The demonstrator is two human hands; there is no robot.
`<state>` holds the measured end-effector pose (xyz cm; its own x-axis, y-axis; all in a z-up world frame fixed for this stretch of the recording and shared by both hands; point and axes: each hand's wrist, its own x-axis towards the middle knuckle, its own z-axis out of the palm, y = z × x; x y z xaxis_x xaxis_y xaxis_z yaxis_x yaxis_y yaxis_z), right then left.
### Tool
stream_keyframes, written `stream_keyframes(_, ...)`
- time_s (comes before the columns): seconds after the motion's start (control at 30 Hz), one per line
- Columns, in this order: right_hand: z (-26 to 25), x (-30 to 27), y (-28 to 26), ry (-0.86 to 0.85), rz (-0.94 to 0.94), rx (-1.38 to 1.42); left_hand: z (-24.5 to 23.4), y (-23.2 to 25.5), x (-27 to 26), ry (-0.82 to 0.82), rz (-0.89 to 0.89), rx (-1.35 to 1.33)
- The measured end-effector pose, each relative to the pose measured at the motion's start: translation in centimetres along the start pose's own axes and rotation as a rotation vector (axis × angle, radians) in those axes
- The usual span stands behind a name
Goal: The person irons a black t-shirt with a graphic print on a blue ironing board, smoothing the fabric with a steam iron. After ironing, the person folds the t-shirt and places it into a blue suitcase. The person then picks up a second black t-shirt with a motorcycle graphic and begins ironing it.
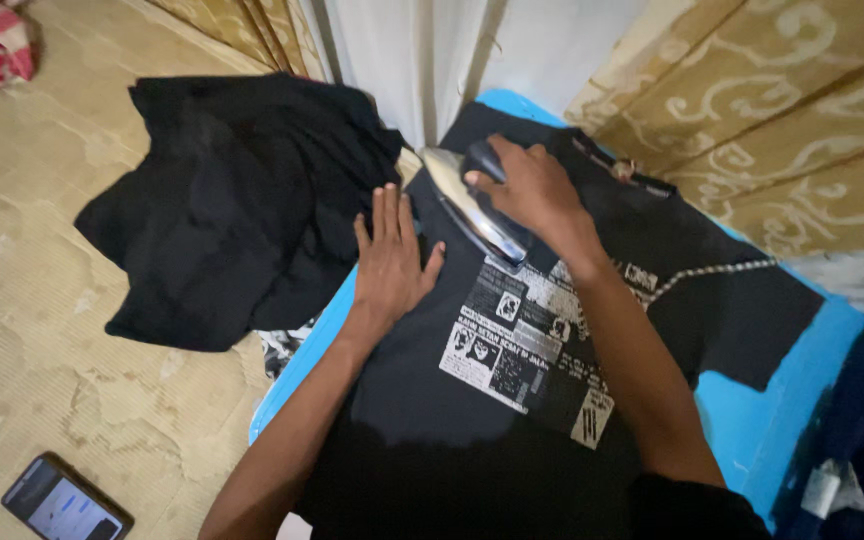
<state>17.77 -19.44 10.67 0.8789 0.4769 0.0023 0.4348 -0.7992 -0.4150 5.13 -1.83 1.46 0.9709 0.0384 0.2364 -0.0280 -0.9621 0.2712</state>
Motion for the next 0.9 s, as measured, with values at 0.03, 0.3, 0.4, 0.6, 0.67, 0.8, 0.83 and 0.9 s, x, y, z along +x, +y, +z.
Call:
stream_keyframes(0.03, 0.1, -0.5, -0.1, -0.047, 0.015, 0.020, 0.1, 0.2, -0.3, -0.025, -0.008, 0.004)
stream_keyframes(0.3, 0.5, 2.1, 0.7, 0.120, -0.018, -0.030, 0.4, 0.1, 0.0, -0.055, -0.022, 0.018)
stream_keyframes(0.4, 0.4, 1.8, 0.6, 0.087, 0.023, -0.010, 0.3, 0.0, -0.1, -0.053, -0.006, 0.014)
stream_keyframes(0.6, 1.4, 0.2, -0.4, -0.015, -0.044, -0.048, -0.1, 0.3, -0.1, -0.076, -0.046, 0.051)
stream_keyframes(0.67, 1.7, 0.8, -0.2, -0.016, -0.014, -0.037, -0.2, 0.2, -0.1, -0.061, -0.037, 0.021)
stream_keyframes(0.8, 1.5, 3.9, 1.9, 0.071, 0.015, -0.028, 0.0, 0.2, -0.2, -0.034, -0.026, 0.010)
stream_keyframes(0.83, 1.6, 4.5, 2.4, 0.120, -0.024, -0.047, 0.0, 0.1, -0.2, -0.027, -0.018, 0.010)
stream_keyframes(0.9, 1.7, 5.0, 3.2, 0.198, -0.029, -0.041, 0.1, 0.0, -0.3, -0.017, -0.004, 0.005)
